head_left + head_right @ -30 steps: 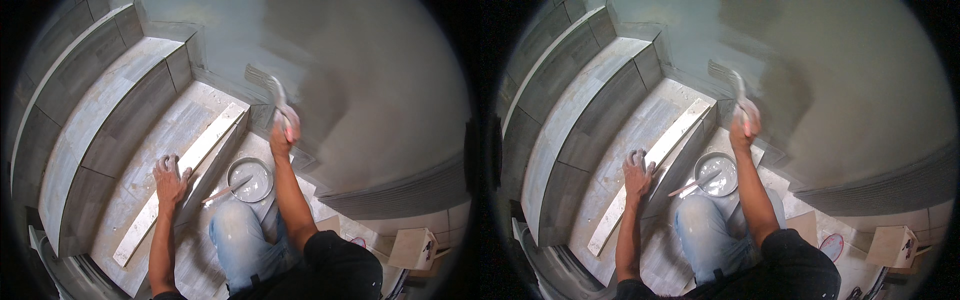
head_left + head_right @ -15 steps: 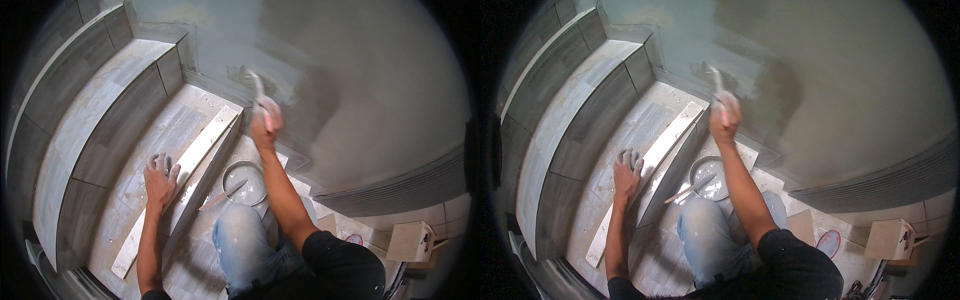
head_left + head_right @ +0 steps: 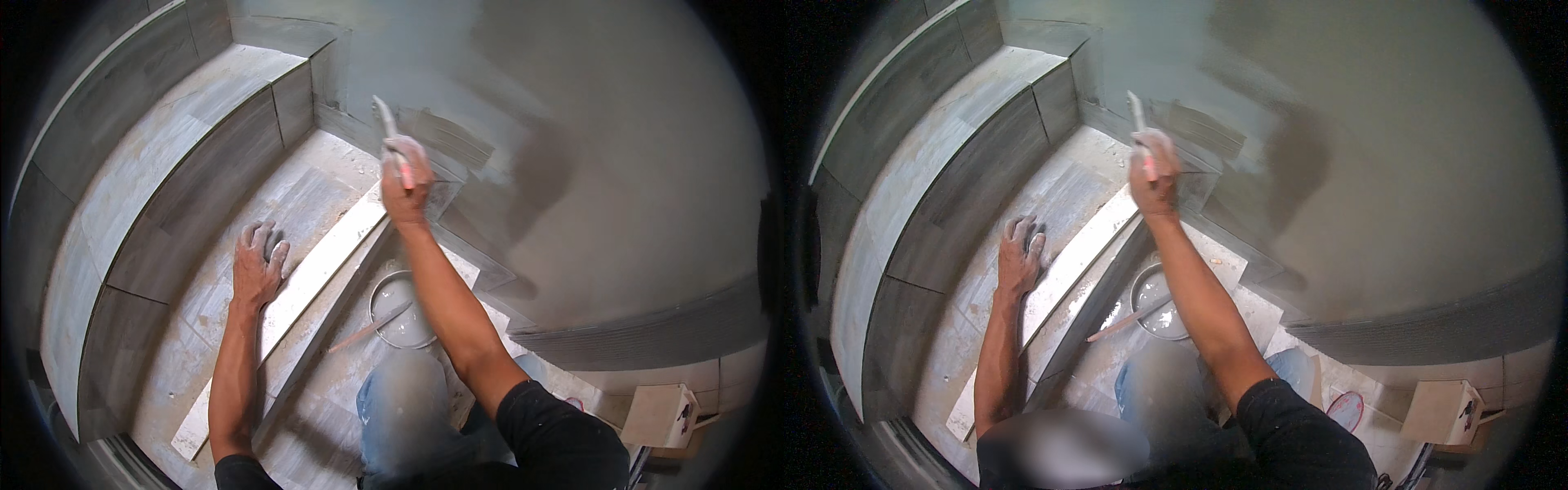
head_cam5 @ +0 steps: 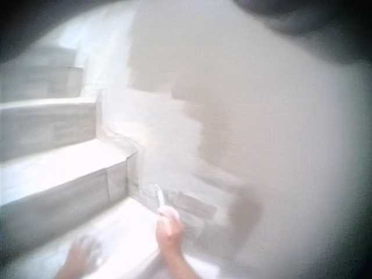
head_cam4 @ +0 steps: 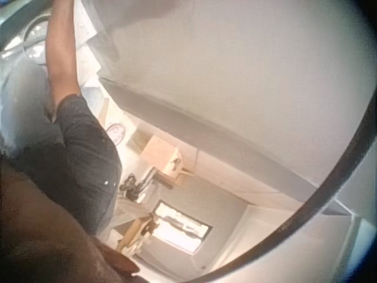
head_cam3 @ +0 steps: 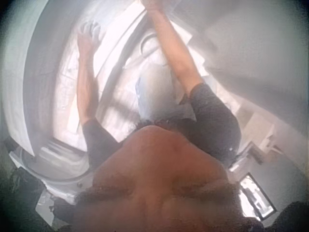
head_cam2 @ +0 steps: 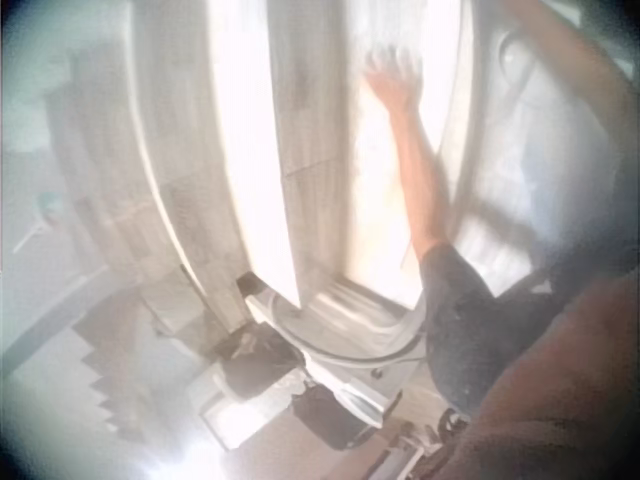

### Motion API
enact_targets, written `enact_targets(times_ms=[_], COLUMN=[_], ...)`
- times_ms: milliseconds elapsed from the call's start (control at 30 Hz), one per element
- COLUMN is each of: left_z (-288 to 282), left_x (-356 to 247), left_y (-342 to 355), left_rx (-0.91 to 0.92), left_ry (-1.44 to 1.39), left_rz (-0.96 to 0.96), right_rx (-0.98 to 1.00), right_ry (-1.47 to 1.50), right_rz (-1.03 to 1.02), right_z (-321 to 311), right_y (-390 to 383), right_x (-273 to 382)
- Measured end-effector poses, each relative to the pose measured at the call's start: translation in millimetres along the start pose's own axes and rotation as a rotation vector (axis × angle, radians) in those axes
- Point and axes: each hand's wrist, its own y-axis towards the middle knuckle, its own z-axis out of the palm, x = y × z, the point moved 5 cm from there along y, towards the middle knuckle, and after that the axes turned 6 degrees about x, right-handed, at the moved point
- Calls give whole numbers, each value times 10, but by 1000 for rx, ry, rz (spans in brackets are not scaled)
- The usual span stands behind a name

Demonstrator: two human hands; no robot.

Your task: The person applies plaster to the side of a set of stairs using a brush, while holding a bucket of plaster in their other hand.

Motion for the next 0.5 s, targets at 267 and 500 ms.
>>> enact_targets(times_ms=[267,500], left_z=[-113,-133], left_x=[187,271], left_y=[28,-32], left_rx=[-11,-27], left_ry=[-74,-91], left_rz=[-38,-22], right_rx=[42,20], right_ry=[74,-31], right_rz=[-33,-38], right_z=[-78,161], right_y=[-252,-110], right_x=[262,-17])
